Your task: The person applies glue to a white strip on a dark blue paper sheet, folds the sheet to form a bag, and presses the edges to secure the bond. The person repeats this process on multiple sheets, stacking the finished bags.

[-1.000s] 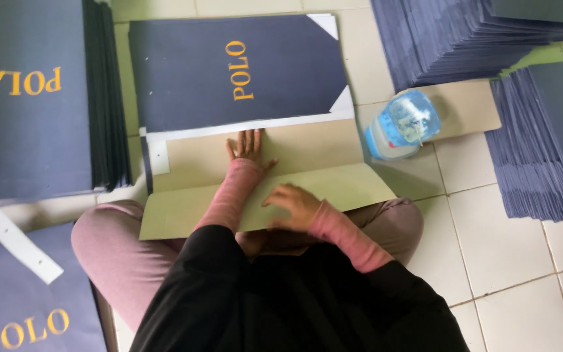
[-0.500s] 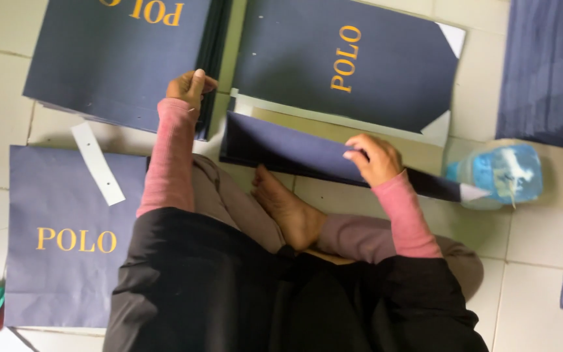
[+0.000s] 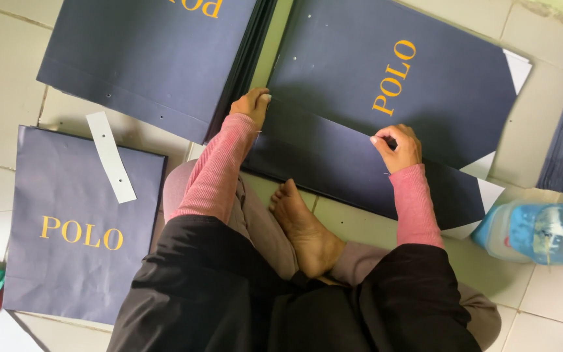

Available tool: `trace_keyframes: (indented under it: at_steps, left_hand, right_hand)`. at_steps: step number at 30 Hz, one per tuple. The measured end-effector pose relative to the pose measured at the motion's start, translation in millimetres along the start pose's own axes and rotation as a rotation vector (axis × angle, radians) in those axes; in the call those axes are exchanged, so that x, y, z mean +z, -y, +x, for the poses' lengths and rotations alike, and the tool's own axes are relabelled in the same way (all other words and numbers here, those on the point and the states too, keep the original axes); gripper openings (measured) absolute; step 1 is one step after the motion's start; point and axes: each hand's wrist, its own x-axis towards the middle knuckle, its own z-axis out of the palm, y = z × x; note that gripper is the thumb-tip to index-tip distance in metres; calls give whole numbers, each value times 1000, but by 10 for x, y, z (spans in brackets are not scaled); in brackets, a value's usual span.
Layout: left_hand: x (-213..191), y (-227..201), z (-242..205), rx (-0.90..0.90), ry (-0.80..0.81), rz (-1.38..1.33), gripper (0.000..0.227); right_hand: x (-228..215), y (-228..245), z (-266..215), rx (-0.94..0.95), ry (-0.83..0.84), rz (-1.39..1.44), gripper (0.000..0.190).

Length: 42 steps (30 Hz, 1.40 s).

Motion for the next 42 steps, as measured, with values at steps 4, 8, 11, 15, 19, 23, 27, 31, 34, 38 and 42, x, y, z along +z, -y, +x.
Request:
trace_keyframes:
  at_steps: [4, 8, 11, 15, 19, 23, 27, 31, 34, 38, 42]
  left_hand:
    - [5, -34, -61, -22, -33, 7, 33]
    - [54, -18, -1, -8, -73, -19, 29]
    - [97, 30, 48, -3, -91, -36, 28]
    - [152, 55, 89, 61, -145, -78, 29]
    - [90, -115, -5, 64, -172, -90, 26]
    - [56, -198, -7, 23, -165, -49, 18]
    - [90, -216, 67, -36, -157, -51, 17]
    - [109, -173, 104, -43, -135, -59, 18]
    - [86, -202, 118, -46, -141, -77, 17]
    - [58, -197, 75, -55, -103, -78, 17]
    - [88, -168, 127, -59, -93, -64, 17]
  right_hand:
    - [97, -183, 19, -34, 32, -42, 11]
    - [202, -235, 21, -44, 54, -28, 10]
    - [248, -245, -4, -22, 83, -20, 10]
    - [294, -282, -17, 7, 98, -26, 12]
    - [309, -264, -6, 12, 97, -34, 12]
    - [320, -253, 8, 32, 100, -55, 14]
    - [331, -262, 24, 30, 90, -80, 15]
    - [372, -307, 9, 31, 85, -75, 16]
    - [374, -303, 40, 34, 75, -96, 17]
    - [400, -310, 24, 36, 90, -110, 17]
    - [388, -300, 32, 41, 89, -111, 17]
